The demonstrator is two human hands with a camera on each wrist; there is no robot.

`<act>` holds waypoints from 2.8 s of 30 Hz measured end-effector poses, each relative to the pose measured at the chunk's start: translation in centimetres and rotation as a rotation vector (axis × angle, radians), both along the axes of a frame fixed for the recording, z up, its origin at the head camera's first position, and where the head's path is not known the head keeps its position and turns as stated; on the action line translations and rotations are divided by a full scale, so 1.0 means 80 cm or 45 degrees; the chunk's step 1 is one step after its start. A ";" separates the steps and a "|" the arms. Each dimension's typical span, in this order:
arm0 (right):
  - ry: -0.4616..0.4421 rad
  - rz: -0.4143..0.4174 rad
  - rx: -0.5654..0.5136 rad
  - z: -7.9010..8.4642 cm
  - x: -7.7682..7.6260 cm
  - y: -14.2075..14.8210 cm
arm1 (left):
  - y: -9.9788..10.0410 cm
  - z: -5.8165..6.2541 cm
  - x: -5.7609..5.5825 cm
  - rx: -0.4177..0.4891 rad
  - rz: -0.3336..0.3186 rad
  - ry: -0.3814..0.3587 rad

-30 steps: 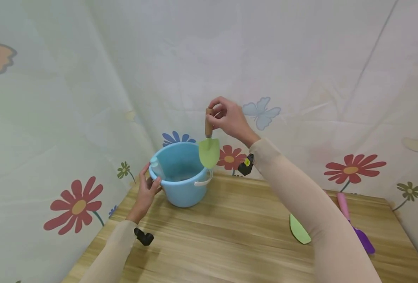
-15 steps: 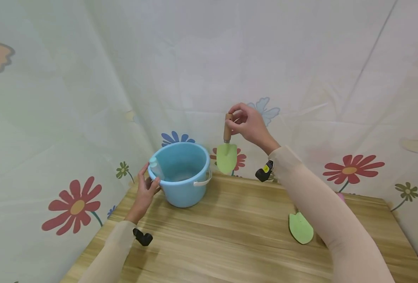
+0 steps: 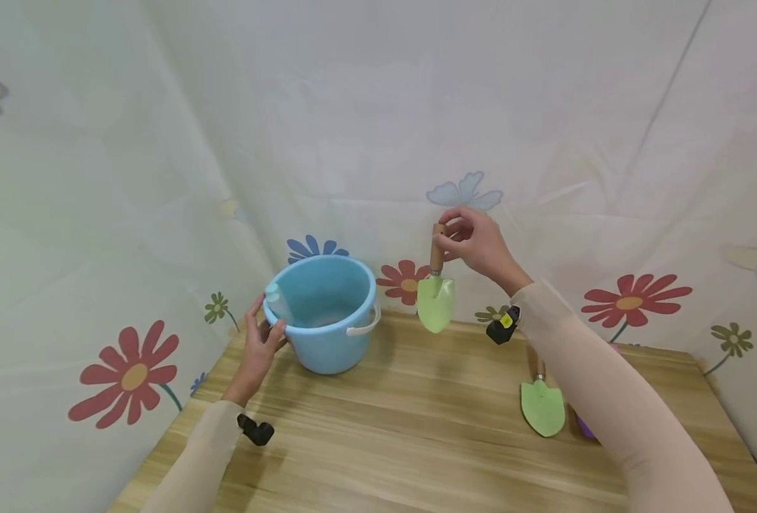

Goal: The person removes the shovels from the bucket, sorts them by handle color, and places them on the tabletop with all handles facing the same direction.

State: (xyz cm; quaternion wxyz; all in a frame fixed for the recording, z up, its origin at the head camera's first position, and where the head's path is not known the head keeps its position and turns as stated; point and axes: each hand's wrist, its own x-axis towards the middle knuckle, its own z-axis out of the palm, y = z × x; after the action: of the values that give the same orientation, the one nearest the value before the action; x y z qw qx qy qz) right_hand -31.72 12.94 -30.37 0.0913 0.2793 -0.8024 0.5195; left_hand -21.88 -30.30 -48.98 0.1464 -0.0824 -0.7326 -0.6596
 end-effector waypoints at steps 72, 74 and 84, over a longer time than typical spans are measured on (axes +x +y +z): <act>-0.451 -0.134 0.090 -0.200 0.029 0.136 | -0.008 0.010 0.013 0.013 -0.008 -0.002; -0.435 -0.171 0.147 -0.204 0.029 0.137 | -0.008 0.009 0.013 0.015 -0.010 -0.002; -0.406 -0.229 0.242 -0.213 0.034 0.139 | -0.008 0.008 0.013 0.003 -0.002 -0.012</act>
State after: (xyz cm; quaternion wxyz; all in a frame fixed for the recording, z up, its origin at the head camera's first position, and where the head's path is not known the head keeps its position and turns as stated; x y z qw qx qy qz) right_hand -29.02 24.04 -47.44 -0.0177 0.1279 -0.8738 0.4689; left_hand -20.88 -30.91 -48.31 0.1427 -0.0796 -0.7324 -0.6610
